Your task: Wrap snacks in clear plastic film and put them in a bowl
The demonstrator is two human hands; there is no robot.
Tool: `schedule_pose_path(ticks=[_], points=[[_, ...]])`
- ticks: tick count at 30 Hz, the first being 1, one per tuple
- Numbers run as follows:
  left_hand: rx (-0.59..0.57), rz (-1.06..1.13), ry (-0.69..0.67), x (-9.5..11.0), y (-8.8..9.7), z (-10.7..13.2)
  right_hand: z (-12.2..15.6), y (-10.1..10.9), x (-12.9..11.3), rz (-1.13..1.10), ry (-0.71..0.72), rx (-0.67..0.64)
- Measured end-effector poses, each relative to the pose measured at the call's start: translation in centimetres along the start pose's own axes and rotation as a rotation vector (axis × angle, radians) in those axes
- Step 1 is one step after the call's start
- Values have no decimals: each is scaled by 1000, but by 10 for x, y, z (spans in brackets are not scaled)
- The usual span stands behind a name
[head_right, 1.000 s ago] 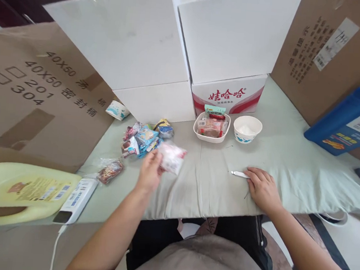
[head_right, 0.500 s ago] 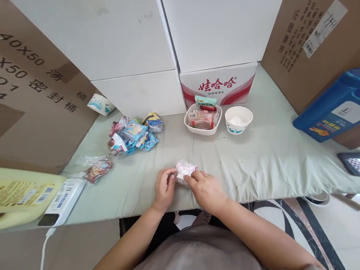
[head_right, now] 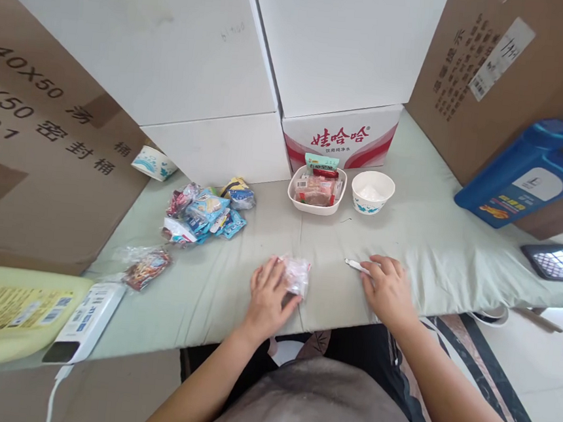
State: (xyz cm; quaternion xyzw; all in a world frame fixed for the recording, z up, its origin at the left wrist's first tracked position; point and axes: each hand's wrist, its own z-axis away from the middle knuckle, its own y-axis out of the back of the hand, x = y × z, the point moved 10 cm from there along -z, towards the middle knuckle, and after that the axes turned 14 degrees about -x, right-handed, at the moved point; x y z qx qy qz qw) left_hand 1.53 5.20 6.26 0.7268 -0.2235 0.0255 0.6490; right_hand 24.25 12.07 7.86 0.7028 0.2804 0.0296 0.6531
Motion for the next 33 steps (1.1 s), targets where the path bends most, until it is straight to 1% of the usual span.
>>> schedule_pose_path(ticks=[2, 3, 4, 5, 6, 7, 8, 9, 10, 12, 14, 17, 19, 20, 23, 25, 26, 27, 28, 29, 30, 31, 32, 33], points=[[-156, -78, -135, 31, -15, -3, 5, 11, -31, -158, 83, 53], [-204, -88, -196, 44, -21, -3, 7, 15, -51, -233, 149, 60], [-227, -82, -241, 54, -25, -3, 9, 17, -74, -294, 235, 46], [-227, -64, -268, 58, -26, -4, 12, 15, -98, -344, 336, 16], [-207, -41, -275, 59, -25, -5, 14, 10, -119, -381, 433, -25], [-169, -15, -262, 54, -22, -6, 16, 3, -134, -402, 498, -67], [-129, 6, -227, 44, -18, -7, 16, -6, -141, -404, 518, -102], [-87, 20, -174, 30, -13, -8, 14, -17, -141, -388, 497, -126], [-56, 27, -113, 15, -7, -8, 11, -29, -136, -354, 450, -141], [-26, 52, -2, -18, 2, -5, 7, -49, -119, -253, 352, -168], [-3, 144, 87, -47, 11, 1, 5, -62, -105, -165, 322, -195], [93, 369, 224, -82, 22, 14, 2, -63, -93, -128, 313, -200], [212, 477, 321, -97, 29, 24, -3, -59, -86, -140, 276, -181], [276, 505, 352, -101, 33, 28, -7, -58, -82, -142, 242, -172], [436, 475, 402, -103, 46, 37, -20, -59, -70, -112, 115, -178], [517, 352, 437, -101, 57, 44, -25, -60, -66, -90, 51, -195], [566, 270, 434, -97, 64, 48, -27, -58, -65, -87, 37, -189], [609, 188, 394, -88, 72, 51, -28, -55, -67, -87, 41, -171], [628, 119, 306, -76, 78, 51, -29, -50, -71, -89, 61, -144], [611, 72, 175, -60, 80, 47, -29, -45, -76, -89, 93, -117], [557, 49, 24, -43, 79, 42, -31, -42, -81, -88, 130, -100], [471, 38, -112, -26, 74, 36, -34, -41, -86, -82, 160, -101], [374, 27, -207, -13, 67, 29, -37, -42, -89, -72, 176, -121], [287, 7, -247, -5, 60, 22, -42, -45, -90, -59, 178, -153]])
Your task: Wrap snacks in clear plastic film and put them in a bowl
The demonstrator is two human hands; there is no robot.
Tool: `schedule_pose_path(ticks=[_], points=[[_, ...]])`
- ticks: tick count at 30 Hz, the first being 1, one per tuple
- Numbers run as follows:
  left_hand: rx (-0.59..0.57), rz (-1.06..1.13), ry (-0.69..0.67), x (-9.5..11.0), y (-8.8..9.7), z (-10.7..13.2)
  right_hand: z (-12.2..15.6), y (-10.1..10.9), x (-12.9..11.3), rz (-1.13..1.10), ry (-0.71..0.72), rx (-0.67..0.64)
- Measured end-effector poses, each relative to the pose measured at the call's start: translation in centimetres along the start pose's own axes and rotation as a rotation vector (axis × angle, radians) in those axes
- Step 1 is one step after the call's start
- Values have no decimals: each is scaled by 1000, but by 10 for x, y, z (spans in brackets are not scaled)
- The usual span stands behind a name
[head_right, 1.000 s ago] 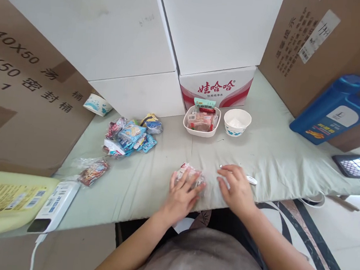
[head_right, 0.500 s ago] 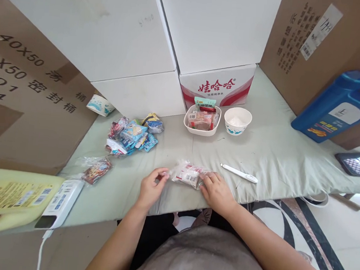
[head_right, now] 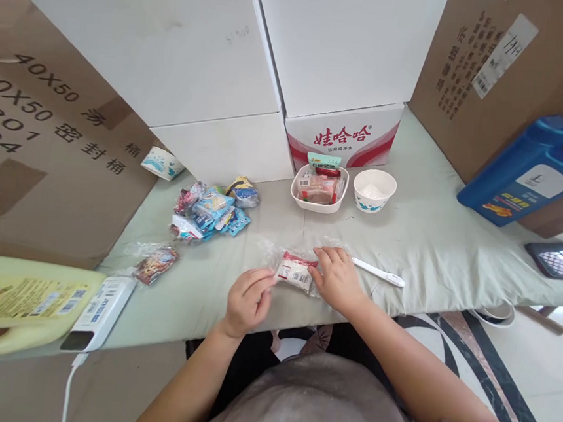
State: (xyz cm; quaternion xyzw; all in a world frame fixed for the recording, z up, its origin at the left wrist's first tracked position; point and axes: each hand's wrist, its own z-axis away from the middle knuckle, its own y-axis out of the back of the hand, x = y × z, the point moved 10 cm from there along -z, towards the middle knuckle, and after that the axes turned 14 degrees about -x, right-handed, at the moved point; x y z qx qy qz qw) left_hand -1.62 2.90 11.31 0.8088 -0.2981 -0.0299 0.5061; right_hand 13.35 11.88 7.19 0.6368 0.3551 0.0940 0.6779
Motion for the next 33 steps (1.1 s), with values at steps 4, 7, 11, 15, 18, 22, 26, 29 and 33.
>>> schedule_pose_path(ticks=[4, 7, 11, 15, 18, 22, 26, 29, 33], points=[[-85, -116, 110, -6, -2, -15, -9, -2, -8, 3, 68, -85], [74, -68, 124, -2, 26, -15, 12, 4, -47, -32, 317, -79], [-60, 142, -48, 24, 18, -24, 59, -23, -115, -43, 653, -341], [-426, 44, 11, 24, -41, -26, 66, -57, -117, -26, 498, -629], [-596, -44, 192, -3, -72, -18, 38, -51, -61, 24, 83, -572], [-637, 6, 317, -21, -77, -15, 15, -34, 9, 169, -254, -451], [-561, 174, 432, -37, -62, -26, 11, -42, 28, 241, -272, -397], [-437, 330, 585, -67, -45, -41, 15, -46, 24, 241, -227, -315], [-163, 281, 610, -103, -9, -96, 17, -46, 23, 218, -200, -252]])
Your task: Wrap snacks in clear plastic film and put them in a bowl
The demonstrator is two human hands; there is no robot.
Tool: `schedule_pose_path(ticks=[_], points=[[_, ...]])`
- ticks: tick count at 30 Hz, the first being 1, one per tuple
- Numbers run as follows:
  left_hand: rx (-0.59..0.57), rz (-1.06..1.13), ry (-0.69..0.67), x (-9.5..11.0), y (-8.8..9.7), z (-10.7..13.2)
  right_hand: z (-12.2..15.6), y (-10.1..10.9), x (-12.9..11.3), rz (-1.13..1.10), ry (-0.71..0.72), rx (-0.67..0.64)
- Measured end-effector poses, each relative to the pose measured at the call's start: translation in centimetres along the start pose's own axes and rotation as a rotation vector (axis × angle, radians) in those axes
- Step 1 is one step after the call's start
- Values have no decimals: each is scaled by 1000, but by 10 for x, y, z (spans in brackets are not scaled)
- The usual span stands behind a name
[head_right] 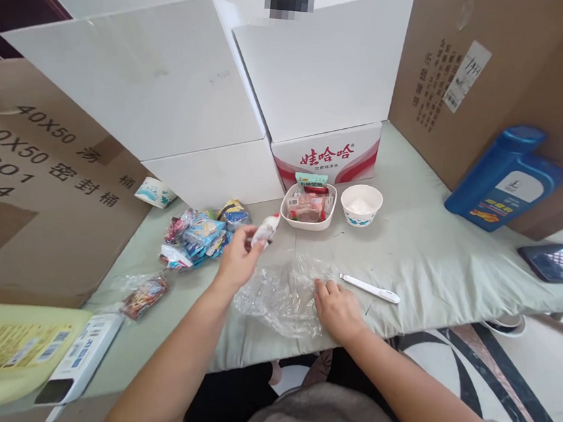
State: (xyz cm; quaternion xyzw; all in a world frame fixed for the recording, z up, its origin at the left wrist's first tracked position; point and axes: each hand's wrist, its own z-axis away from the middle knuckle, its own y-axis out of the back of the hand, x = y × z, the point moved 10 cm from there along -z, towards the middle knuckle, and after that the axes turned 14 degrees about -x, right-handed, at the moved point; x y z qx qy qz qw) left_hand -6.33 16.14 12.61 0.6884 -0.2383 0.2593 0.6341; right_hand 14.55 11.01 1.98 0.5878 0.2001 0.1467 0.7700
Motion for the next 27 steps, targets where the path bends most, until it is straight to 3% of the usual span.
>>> schedule_pose_path(ticks=[3, 5, 7, 9, 12, 15, 18, 21, 22, 24, 25, 27], points=[[129, -112, -107, 28, 19, -53, 0, 3, 1, -22, 14, 24], [154, -178, -191, 49, 16, -86, 0, 4, 1, -39, 24, 34], [85, -238, -293, 68, -3, -115, 1, 5, 1, -55, 28, 41], [-52, -299, -342, 79, -34, -136, 1, 6, 1, -73, 32, 43], [-211, -363, -293, 77, -73, -154, 1, 6, 2, -101, 38, 48], [-212, -365, -240, 72, -78, -156, 1, 7, 3, -115, 38, 46], [-90, -339, -257, 74, -55, -132, 2, 7, 4, -109, 40, 43], [-54, -289, -436, 87, -42, -73, 2, 8, 3, -86, 45, 56], [-137, -281, -529, 90, -51, -48, 3, 8, 3, -80, 46, 63], [-415, -312, -678, 85, -81, 7, 3, 9, 3, -76, 41, 73], [-507, -343, -676, 73, -92, 29, 3, 9, 3, -76, 34, 70], [-502, -435, -534, 35, -93, 56, 4, 8, 5, -77, 18, 51]])
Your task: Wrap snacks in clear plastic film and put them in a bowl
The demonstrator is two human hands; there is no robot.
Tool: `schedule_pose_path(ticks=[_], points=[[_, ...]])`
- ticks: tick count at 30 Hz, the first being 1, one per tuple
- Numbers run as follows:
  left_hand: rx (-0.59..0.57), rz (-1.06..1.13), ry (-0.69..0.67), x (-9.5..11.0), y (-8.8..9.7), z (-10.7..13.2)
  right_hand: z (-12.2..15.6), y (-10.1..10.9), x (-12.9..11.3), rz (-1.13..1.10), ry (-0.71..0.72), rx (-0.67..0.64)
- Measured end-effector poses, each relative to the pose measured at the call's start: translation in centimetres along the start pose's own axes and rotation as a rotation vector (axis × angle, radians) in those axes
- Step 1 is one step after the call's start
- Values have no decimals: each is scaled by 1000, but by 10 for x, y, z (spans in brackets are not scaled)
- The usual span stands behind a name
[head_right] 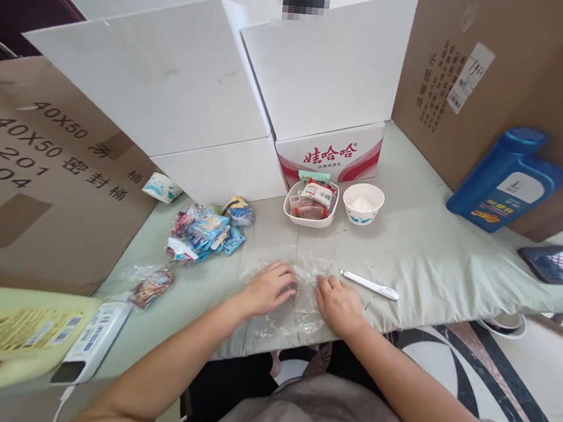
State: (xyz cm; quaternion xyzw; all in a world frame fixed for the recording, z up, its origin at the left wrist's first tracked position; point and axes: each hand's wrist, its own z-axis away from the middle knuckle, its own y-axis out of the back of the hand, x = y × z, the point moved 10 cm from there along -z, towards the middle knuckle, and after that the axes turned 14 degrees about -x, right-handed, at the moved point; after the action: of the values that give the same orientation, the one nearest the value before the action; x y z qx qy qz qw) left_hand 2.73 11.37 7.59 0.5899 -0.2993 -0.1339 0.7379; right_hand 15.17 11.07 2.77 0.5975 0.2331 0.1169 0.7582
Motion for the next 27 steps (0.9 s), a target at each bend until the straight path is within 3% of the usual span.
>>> schedule_pose_path(ticks=[3, 5, 8, 10, 12, 14, 16, 19, 21, 24, 27], points=[[121, -6, 214, -35, -10, 58, 9, 2, 2, -30, 14, -26], [217, 11, 257, -45, -7, 95, 21, 8, 2, -94, 76, 4], [258, 57, 200, -31, -7, 135, 42, 21, 0, -194, 250, 66], [168, 81, 132, -13, -20, 146, 53, 19, -7, -211, 414, 14], [35, 71, 94, 2, -38, 151, 62, 8, -14, -188, 558, -107], [-35, 47, 95, 8, -50, 154, 67, -2, -14, -152, 614, -190], [-25, 65, 100, 7, -51, 157, 68, -3, -11, -145, 606, -191], [38, 221, 110, 1, -38, 158, 69, 7, -10, -237, 588, -149], [45, 354, 178, -8, -28, 155, 64, 13, -6, -341, 539, -152], [1, 442, 295, -22, -21, 142, 50, 13, 9, -437, 347, -165], [12, 384, 241, -25, -11, 119, 38, 15, 19, -408, 216, -106]])
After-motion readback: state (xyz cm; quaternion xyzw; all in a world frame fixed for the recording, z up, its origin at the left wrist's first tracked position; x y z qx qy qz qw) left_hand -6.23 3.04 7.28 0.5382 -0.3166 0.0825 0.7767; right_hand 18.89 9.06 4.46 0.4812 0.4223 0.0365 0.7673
